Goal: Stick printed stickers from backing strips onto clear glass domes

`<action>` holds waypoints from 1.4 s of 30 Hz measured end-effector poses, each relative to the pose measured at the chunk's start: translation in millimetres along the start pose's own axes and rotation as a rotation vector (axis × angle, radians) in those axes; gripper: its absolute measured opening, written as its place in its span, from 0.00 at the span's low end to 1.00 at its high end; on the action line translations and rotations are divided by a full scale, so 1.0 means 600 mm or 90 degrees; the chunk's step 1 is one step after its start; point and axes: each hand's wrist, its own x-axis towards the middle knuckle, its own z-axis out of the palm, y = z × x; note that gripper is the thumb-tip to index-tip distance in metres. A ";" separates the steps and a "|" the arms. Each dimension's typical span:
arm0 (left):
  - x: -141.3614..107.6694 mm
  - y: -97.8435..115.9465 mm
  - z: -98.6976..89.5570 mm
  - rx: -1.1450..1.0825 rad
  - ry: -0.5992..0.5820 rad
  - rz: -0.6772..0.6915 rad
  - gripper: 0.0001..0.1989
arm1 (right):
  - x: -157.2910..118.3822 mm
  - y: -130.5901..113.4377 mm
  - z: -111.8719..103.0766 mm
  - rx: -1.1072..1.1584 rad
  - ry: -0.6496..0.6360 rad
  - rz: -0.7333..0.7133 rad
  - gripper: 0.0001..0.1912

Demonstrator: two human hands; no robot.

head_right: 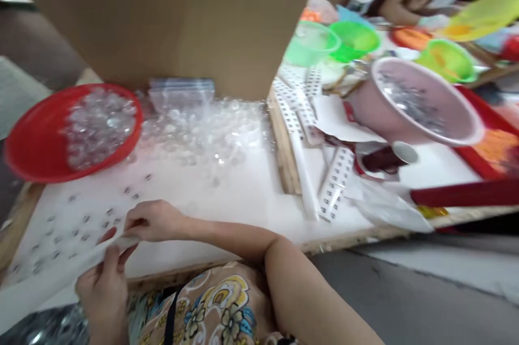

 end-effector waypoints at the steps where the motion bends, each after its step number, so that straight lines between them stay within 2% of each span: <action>1: 0.003 0.000 0.012 -0.013 -0.008 0.002 0.16 | -0.003 0.004 -0.003 0.004 0.034 -0.001 0.05; 4: 0.005 0.007 0.045 -0.037 -0.038 0.003 0.14 | -0.027 0.013 -0.038 0.010 0.177 0.008 0.05; 7: 0.003 0.014 0.065 -0.065 -0.052 -0.012 0.12 | -0.087 0.019 -0.126 -0.008 0.393 0.090 0.07; 9: 0.004 0.014 0.073 -0.092 -0.065 -0.034 0.11 | -0.153 0.022 -0.206 -0.066 0.558 0.171 0.08; 12: 0.009 0.005 0.078 -0.118 -0.091 -0.070 0.11 | -0.277 0.024 -0.314 -0.182 0.798 0.262 0.09; 13: 0.011 0.000 0.079 -0.120 -0.100 -0.080 0.11 | -0.319 0.024 -0.340 -0.233 0.883 0.296 0.09; 16: 0.018 -0.012 0.082 -0.118 -0.119 -0.093 0.11 | -0.426 0.029 -0.376 -0.398 1.000 0.424 0.10; 18: 0.021 -0.015 0.084 -0.108 -0.127 -0.094 0.12 | -0.469 0.039 -0.373 -0.458 0.997 0.513 0.11; 20: 0.022 -0.013 0.086 -0.100 -0.128 -0.092 0.12 | -0.488 0.054 -0.358 -0.468 0.938 0.594 0.11; 23: 0.023 -0.006 0.088 -0.106 -0.121 -0.086 0.13 | -0.487 0.076 -0.335 -0.466 0.821 0.682 0.12; 25: 0.023 -0.004 0.088 -0.116 -0.117 -0.086 0.14 | -0.481 0.085 -0.326 -0.489 0.777 0.713 0.13; 29: 0.024 -0.005 0.084 -0.124 -0.106 -0.104 0.16 | -0.472 0.090 -0.325 -0.540 0.760 0.726 0.13; 36: 0.025 -0.012 0.080 -0.133 -0.119 -0.111 0.16 | -0.465 0.092 -0.332 -0.526 0.738 0.739 0.15; 42: 0.028 -0.017 0.079 -0.133 -0.137 -0.109 0.16 | -0.465 0.098 -0.341 -0.560 0.644 0.734 0.15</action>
